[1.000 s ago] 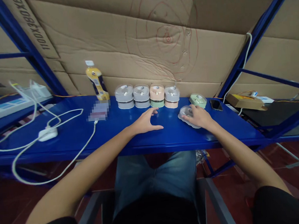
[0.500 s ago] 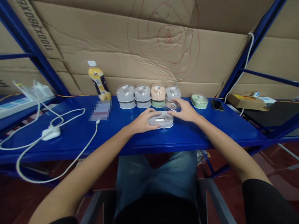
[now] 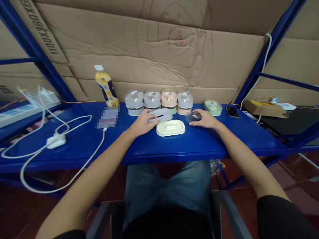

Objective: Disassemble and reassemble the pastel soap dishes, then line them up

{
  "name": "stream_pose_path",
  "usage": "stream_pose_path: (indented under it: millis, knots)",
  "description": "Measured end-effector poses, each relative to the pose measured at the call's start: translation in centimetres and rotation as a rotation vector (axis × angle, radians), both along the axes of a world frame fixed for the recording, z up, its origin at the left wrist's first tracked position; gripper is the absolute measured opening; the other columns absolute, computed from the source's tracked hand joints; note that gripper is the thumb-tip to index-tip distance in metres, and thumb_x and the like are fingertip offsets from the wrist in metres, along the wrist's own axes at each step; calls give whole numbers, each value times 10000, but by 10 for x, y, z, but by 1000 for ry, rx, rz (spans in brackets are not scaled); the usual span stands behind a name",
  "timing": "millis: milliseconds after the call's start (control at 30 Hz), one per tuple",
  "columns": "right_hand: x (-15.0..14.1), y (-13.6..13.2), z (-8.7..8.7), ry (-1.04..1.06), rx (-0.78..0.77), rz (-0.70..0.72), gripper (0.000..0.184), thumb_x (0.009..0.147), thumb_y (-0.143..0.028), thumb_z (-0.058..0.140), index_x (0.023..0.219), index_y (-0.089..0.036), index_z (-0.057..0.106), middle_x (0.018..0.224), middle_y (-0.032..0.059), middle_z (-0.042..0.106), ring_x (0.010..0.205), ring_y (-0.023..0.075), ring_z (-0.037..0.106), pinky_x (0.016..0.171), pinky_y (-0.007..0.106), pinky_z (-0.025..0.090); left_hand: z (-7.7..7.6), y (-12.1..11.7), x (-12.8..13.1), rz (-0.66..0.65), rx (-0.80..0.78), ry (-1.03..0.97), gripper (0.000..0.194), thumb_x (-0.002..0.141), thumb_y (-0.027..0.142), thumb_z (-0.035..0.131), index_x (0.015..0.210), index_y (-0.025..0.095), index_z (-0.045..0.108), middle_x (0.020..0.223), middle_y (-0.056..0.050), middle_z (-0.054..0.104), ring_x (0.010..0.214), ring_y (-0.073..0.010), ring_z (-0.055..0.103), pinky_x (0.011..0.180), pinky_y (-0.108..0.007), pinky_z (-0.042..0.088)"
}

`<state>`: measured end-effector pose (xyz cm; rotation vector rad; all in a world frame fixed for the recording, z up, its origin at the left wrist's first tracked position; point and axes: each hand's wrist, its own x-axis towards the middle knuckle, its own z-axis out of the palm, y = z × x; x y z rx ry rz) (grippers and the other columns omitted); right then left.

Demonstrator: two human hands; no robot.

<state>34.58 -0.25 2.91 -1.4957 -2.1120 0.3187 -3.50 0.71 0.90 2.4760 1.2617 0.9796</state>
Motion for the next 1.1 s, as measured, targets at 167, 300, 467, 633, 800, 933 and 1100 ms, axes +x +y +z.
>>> stream_pose_path:
  millis: [167, 300, 467, 633, 800, 933, 1100]
  knots:
    - [3, -1, 2, -40, 41, 47, 717, 728, -549, 943, 1313, -181, 755, 1320, 160, 791, 1157, 371, 761, 1062, 559, 602, 0, 3, -3, -9, 22, -39, 446, 994, 594, 623, 1086, 191, 790, 1272, -140, 672, 1328, -354, 639, 1232, -572, 489]
    - [-3, -12, 14, 93, 188, 84, 766, 761, -585, 922, 1393, -196, 735, 1392, 161, 775, 1215, 372, 752, 1088, 567, 592, 4, -14, 14, -120, 39, -111, 655, 932, 640, 718, 1401, 189, 645, 1428, -161, 679, 1367, -364, 649, 1223, -568, 499]
    - [-44, -26, 33, 107, 251, 405, 816, 746, -616, 939, 1430, -223, 733, 1459, 139, 752, 1320, 360, 720, 1152, 539, 557, -1, -26, 35, -203, -41, -125, 1045, 766, 655, 903, 1594, 208, 450, 1545, -203, 634, 1434, -428, 630, 1211, -596, 511]
    - [-93, -16, 33, -11, 143, 599, 836, 712, -562, 969, 1459, -278, 726, 1489, 105, 738, 1389, 348, 682, 1225, 546, 501, -11, -20, 40, -248, -107, -177, 1265, 668, 631, 975, 1672, 219, 325, 1567, -231, 619, 1465, -461, 611, 1213, -640, 499]
    - [-101, -7, 18, -50, 102, 588, 865, 754, -563, 948, 1524, -279, 679, 1490, 117, 717, 1367, 350, 689, 1213, 544, 511, -14, -17, 40, -229, -110, -178, 1306, 622, 604, 1003, 1672, 209, 333, 1558, -239, 624, 1463, -474, 609, 1221, -656, 485]
    - [-95, -15, 11, -105, 132, 526, 869, 837, -642, 879, 1583, -277, 622, 1546, 140, 661, 1411, 374, 646, 1216, 559, 509, -10, -20, 39, -216, -113, -135, 1257, 633, 603, 1000, 1647, 193, 380, 1606, -249, 584, 1493, -477, 580, 1222, -621, 495]
    - [-76, -45, 5, -217, 173, 480, 849, 991, -641, 694, 1685, -204, 475, 1677, 215, 508, 1556, 431, 495, 1251, 623, 476, -8, -22, 36, -231, -142, -93, 1204, 668, 598, 976, 1637, 195, 386, 1595, -226, 604, 1463, -450, 615, 1220, -604, 504]
